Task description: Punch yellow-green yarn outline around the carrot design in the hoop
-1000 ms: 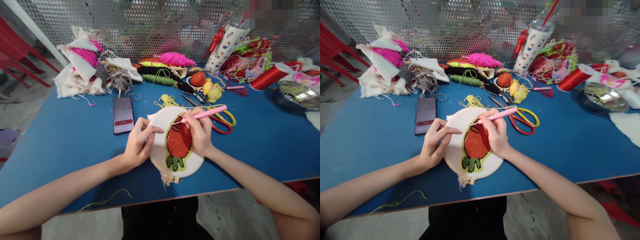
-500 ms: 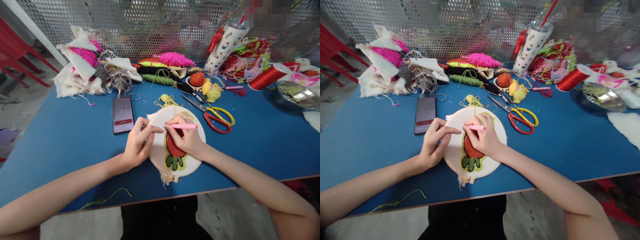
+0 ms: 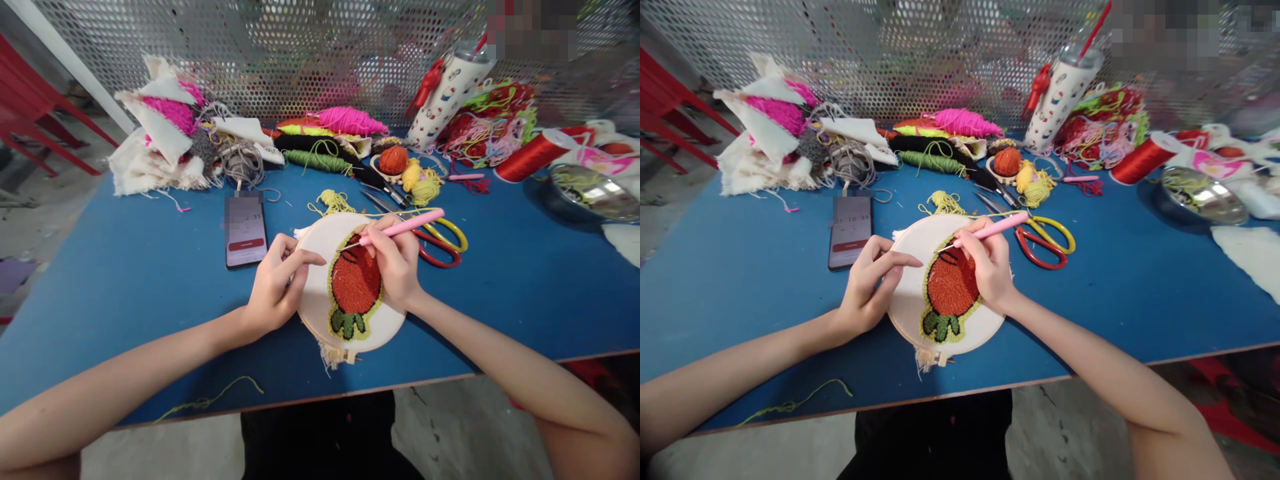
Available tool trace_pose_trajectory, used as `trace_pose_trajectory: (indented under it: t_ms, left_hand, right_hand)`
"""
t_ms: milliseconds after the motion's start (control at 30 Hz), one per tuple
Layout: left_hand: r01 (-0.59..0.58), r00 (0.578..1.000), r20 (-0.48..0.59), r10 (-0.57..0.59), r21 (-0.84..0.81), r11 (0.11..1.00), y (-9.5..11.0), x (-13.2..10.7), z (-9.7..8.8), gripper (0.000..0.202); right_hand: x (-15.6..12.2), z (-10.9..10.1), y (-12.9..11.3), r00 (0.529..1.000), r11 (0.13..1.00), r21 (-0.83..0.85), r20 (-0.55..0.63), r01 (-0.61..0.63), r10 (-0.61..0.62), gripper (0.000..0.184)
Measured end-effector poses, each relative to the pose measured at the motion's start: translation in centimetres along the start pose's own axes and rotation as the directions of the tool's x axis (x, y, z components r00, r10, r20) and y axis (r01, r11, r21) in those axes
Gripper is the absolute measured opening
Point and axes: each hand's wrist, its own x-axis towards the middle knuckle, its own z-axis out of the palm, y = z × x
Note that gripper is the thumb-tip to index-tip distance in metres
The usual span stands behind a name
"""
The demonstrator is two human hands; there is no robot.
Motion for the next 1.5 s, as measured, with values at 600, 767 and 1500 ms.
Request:
trace_pose_trajectory:
  t_ms: [600, 767, 1500]
  left_hand:
    - [-0.065, 0.997, -0.047, 0.064, -0.016, 0.998, 0.1, -0.1, 0.1, 0.026]
    - [-0.055, 0.998, -0.033, 0.055, -0.012, 0.998, 0.1, 0.0, 0.1, 0.026]
    - [-0.033, 0.999, -0.015, 0.033, -0.002, 0.999, -0.1, 0.0, 0.2, 0.025]
  right_hand:
    - [-0.6, 1.0, -1.7, 0.888, 0.747, -0.495, 0.354, 0.444, -0.293, 0.01]
    - [-0.6, 1.1, -1.7, 0.902, 0.752, -0.527, 0.376, 0.396, -0.212, 0.012]
    - [-0.5, 0.1, -0.8, 0.999, 0.998, 0.051, 0.038, -0.02, 0.018, 0.02]
